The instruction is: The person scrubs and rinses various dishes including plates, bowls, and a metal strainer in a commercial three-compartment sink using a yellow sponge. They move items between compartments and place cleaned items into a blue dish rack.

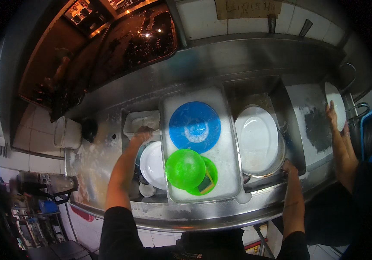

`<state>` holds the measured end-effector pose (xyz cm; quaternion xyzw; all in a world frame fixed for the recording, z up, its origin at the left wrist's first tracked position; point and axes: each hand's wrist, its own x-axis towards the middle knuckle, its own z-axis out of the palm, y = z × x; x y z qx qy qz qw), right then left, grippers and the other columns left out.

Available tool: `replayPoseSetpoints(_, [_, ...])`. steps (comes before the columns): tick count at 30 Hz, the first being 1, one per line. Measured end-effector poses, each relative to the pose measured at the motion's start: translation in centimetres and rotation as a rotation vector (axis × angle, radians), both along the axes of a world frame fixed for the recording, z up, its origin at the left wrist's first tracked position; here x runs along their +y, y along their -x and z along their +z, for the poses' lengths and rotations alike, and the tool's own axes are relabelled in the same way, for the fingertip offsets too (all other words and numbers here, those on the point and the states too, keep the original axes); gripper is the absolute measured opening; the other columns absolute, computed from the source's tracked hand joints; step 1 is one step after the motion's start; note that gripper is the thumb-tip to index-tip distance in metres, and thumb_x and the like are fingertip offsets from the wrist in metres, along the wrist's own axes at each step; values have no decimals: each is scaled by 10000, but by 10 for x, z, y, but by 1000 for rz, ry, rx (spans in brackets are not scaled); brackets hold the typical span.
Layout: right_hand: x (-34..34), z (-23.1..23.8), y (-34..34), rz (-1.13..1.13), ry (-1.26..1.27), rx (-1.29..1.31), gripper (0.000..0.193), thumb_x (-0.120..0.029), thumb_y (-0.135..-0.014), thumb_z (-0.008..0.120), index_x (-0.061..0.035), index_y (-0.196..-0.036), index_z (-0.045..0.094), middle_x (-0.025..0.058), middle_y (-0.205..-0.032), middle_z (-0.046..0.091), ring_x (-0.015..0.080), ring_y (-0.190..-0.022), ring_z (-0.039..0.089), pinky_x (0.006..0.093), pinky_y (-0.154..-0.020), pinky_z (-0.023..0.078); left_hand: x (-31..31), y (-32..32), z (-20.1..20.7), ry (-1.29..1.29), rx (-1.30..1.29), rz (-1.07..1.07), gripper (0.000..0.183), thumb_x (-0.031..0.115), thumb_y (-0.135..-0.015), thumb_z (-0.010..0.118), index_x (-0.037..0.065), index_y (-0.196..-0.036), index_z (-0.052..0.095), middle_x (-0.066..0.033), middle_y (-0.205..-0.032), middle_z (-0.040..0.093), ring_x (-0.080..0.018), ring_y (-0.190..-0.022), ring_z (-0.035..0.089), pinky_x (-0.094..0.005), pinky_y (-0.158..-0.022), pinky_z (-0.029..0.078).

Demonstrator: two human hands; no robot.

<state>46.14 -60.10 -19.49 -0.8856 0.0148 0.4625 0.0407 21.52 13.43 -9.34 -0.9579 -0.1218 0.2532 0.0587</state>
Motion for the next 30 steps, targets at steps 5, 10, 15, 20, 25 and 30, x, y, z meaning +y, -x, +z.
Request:
replayPoseSetpoints(5, [-34,-47,-17,-291,-196,5,289,-116,-849,528,16,-1094,603,161,-966,676,251,-692,677,395,-575,527,3,-31,52,-107,421,-168,305,218,-779,587,103,-1053,658,-166,-1053,654,-316,-958,638,-419,-811,512])
replayPoseSetpoints(10, [-10,-18,-12,-453,-424,6,378,-178,-889,454,109,-1126,521,208,-1049,613,322,-796,665,429,-595,571,-4,-27,73,-91,521,-290,276,198,-727,621,135,-989,681,-139,-962,680,-288,-870,654,-381,-754,521])
replayPoseSetpoints(15, [11,32,-7,-419,-389,7,374,-146,-875,523,102,-1155,527,220,-1059,624,334,-818,667,433,-654,599,-36,-7,106,-36,523,-519,200,296,-806,625,140,-918,682,-95,-871,689,-284,-811,657,-389,-770,513])
replayPoseSetpoints(20, [-19,-20,-31,-735,-676,299,453,-191,-893,521,102,-1233,459,217,-1148,582,351,-887,650,468,-718,598,41,41,87,250,697,151,421,408,-781,662,104,-1072,637,-122,-986,644,-252,-945,603,-393,-821,477])
replayPoseSetpoints(25, [9,35,-2,-795,-721,271,426,-219,-911,501,104,-1189,499,196,-1090,604,322,-806,660,443,-701,600,-39,5,166,534,1291,477,611,506,-790,655,103,-1237,551,-86,-1149,600,-219,-1075,540,-395,-908,429])
replayPoseSetpoints(30, [-39,-46,-22,-584,-959,138,473,-346,-889,511,12,-1196,548,180,-1080,621,287,-852,649,390,-679,577,-35,16,254,620,550,371,567,449,-870,588,86,-1299,517,-64,-1060,625,-213,-979,563,-367,-904,436])
